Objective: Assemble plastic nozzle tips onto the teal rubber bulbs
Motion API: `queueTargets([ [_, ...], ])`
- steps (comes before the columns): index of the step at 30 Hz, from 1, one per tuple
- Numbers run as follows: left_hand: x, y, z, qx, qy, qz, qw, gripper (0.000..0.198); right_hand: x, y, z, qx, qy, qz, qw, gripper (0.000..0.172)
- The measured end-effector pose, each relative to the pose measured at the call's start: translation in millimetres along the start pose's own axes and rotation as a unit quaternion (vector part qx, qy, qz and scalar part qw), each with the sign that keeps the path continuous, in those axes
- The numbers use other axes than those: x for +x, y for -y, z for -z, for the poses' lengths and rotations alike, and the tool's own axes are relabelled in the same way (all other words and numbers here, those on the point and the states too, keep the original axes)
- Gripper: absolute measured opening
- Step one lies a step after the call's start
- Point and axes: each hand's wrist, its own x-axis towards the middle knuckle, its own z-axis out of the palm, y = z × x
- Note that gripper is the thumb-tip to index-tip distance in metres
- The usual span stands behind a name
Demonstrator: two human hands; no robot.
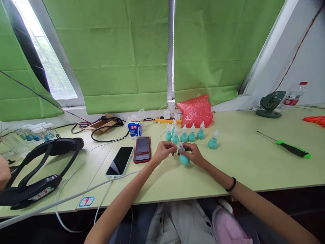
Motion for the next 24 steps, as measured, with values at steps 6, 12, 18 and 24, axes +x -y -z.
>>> queueTargets([
  [6, 0, -1, 8.2, 0.053, 0.052, -0.011, 0.997, 0.033, 3, 1, 1, 0.122, 0.011, -0.043, 0.992, 0.018],
  [12, 0, -1, 16.4, 0.241, 0.007, -0.045, 0.969, 0.015, 8, -2, 16, 0.172, -0.058, -0.053, 0.982, 0.016],
  [18, -4, 12, 5.3, 0.423, -0.010, -0.063, 0.904, 0.014, 8, -3, 13, 0.173, -0.024, -0.059, 0.983, 0.020],
  [24, -2, 20, 6.0, 0.502, -0.014, -0.052, 0.863, 0.018, 7, -1, 8, 0.170, 0.048, -0.076, 0.981, 0.029],
])
